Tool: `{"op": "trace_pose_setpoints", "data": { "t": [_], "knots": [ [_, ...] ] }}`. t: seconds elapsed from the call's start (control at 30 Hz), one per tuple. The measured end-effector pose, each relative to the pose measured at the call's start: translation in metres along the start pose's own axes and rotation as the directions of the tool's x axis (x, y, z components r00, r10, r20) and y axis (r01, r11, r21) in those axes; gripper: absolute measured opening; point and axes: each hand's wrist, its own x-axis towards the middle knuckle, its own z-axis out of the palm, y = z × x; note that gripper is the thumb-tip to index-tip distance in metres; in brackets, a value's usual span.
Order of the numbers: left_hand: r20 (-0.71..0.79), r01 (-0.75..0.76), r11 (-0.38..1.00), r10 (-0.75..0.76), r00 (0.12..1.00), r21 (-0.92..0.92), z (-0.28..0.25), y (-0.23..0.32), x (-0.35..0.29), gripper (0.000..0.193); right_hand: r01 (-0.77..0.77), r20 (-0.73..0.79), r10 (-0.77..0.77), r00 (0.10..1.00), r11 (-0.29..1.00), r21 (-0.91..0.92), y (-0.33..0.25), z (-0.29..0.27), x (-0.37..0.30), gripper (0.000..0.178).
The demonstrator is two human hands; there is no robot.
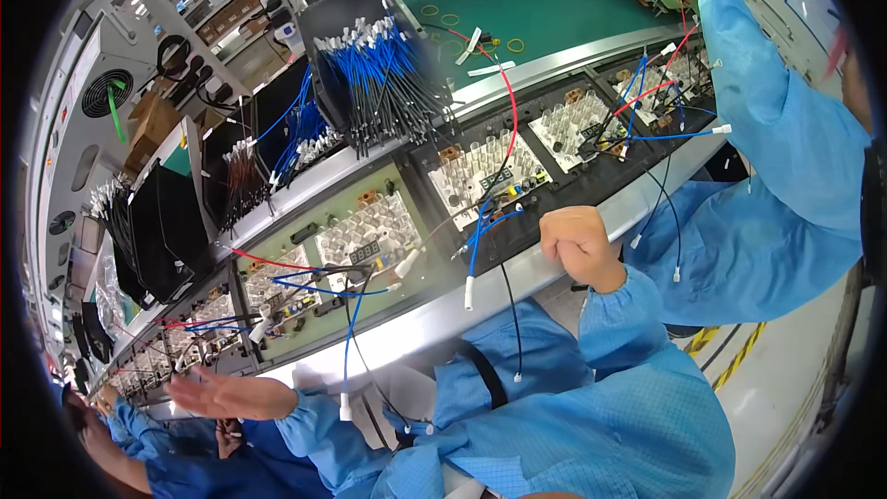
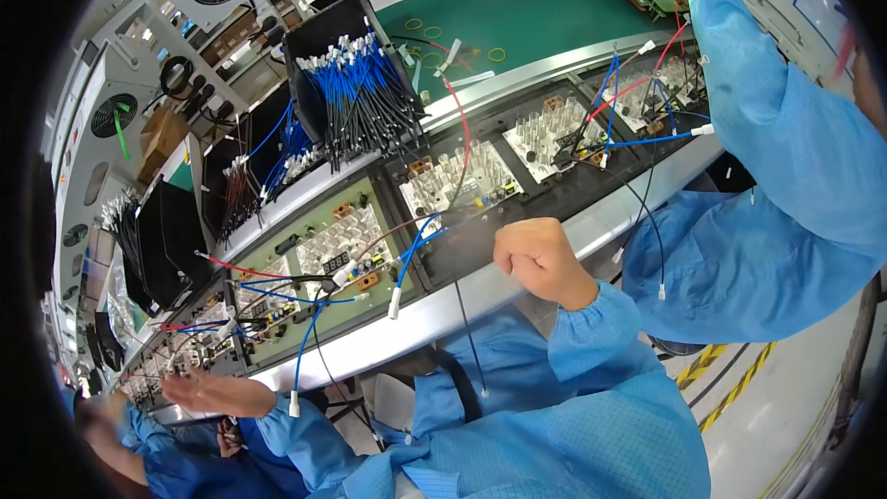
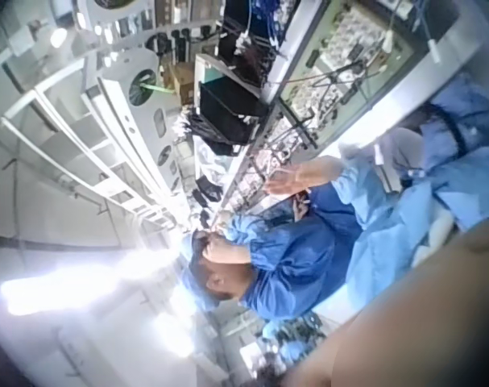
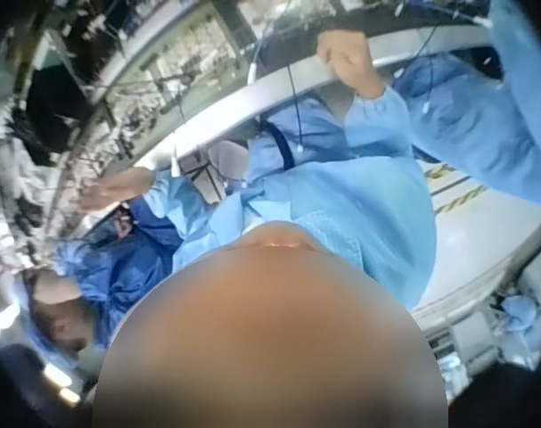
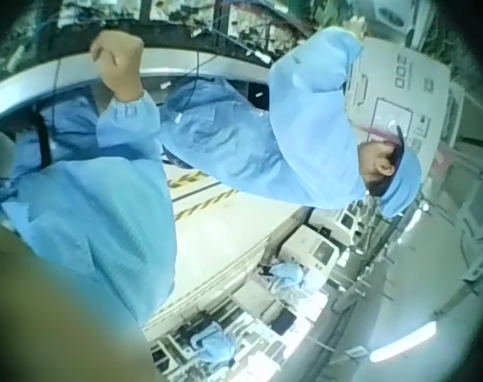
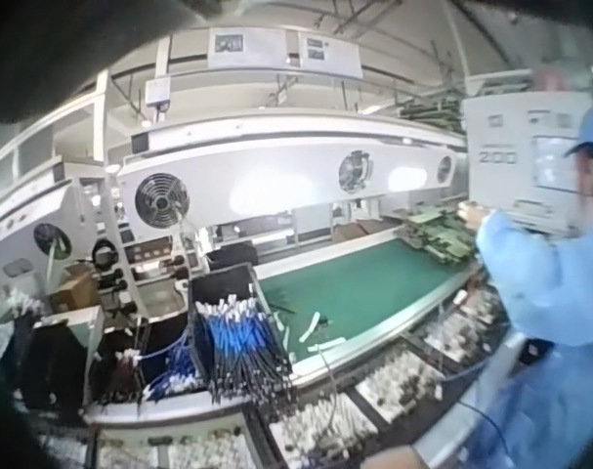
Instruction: Connecting wiring harnesses to circuit boards on an industrial electronics assembly line.
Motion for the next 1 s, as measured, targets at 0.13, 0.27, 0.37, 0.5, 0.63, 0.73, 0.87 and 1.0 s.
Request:
{"op": "trace_pose_setpoints", "data": {
  "t": [0.13, 0.27, 0.37, 0.5, 0.63, 0.73, 0.87, 1.0],
  "knots": [
    [0.15, -0.421, 0.906, 0.41, 0.9, 0.048, 0.002, -0.003, -0.006, 0.062, -0.002, 0.014, 0.003, 1.0, 1.0, -0.025, -0.002, -0.004, -0.002, 0.006],
    [0.199, -0.55, 0.835, 0.543, 0.816, -0.019, 0.011, 0.01, -0.005, 0.06, -0.018, -0.004, 0.018, 1.0, 0.999, -0.048, -0.004, -0.005, 0.0, 0.006],
    [0.198, -0.452, 0.892, 0.446, 0.873, -0.015, 0.013, 0.015, -0.008, 0.06, -0.053, -0.032, 0.052, 0.998, 0.998, -0.037, -0.006, -0.001, 0.005, 0.007],
    [0.276, -0.277, 0.961, 0.264, 0.924, 0.008, 0.025, 0.009, -0.023, 0.063, -0.196, -0.052, 0.201, 0.978, 0.977, 0.085, -0.005, -0.016, -0.004, 0.009],
    [0.46, -0.083, 0.996, 0.079, 0.884, -0.011, 0.023, 0.021, -0.02, 0.057, -0.108, -0.208, 0.203, 0.957, 0.912, 0.395, 0.005, -0.026, -0.005, 0.018],
    [0.557, 0.04, 0.998, -0.007, 0.831, -0.046, 0.026, 0.027, -0.028, 0.053, -0.03, -0.271, 0.19, 0.944, 0.864, 0.502, 0.012, -0.033, -0.005, 0.023],
    [0.56, 0.064, 0.996, -0.016, 0.828, -0.066, 0.017, 0.021, -0.029, 0.049, 0.074, -0.343, 0.114, 0.932, 0.869, 0.489, 0.012, -0.037, -0.009, 0.025],
    [0.486, 0.045, 0.992, 0.017, 0.874, -0.115, 0.016, 0.022, -0.031, 0.025, 0.08, -0.348, 0.084, 0.934, 0.899, 0.431, 0.013, -0.036, -0.011, 0.018]
  ]
}}
